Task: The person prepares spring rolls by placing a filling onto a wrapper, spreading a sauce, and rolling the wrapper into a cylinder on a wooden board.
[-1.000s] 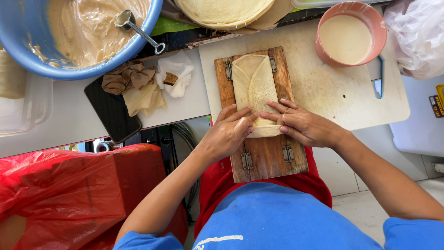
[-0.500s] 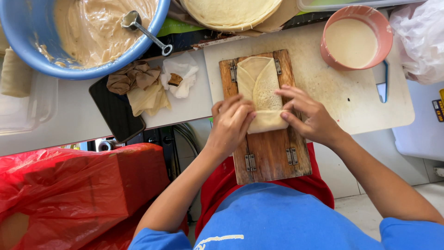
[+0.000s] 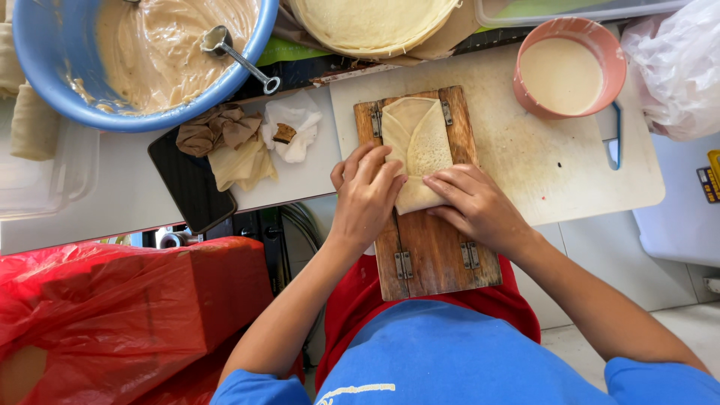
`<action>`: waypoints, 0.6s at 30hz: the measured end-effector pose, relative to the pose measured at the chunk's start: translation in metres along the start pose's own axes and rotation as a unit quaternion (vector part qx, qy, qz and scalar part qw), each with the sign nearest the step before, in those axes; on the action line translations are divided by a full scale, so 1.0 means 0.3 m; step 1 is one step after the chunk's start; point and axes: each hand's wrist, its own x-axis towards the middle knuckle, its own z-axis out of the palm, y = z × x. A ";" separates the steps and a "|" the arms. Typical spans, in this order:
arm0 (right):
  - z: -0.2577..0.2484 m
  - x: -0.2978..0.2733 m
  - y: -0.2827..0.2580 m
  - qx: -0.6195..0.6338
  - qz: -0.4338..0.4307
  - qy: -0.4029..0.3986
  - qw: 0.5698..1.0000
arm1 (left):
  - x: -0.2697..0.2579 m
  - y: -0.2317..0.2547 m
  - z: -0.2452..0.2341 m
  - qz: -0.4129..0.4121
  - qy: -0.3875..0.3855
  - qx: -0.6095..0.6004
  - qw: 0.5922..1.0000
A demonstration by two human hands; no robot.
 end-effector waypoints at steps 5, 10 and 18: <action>0.001 -0.027 -0.005 -0.025 0.005 -0.017 1.000 | -0.087 0.062 -0.034 0.032 -0.093 0.002 0.995; 0.019 -0.064 0.004 -0.069 0.021 -0.005 0.997 | -0.130 0.062 0.009 0.050 -0.116 0.035 0.991; -0.003 -0.066 0.071 -0.012 0.045 -0.100 0.994 | -0.073 0.037 0.013 0.125 -0.169 0.063 0.976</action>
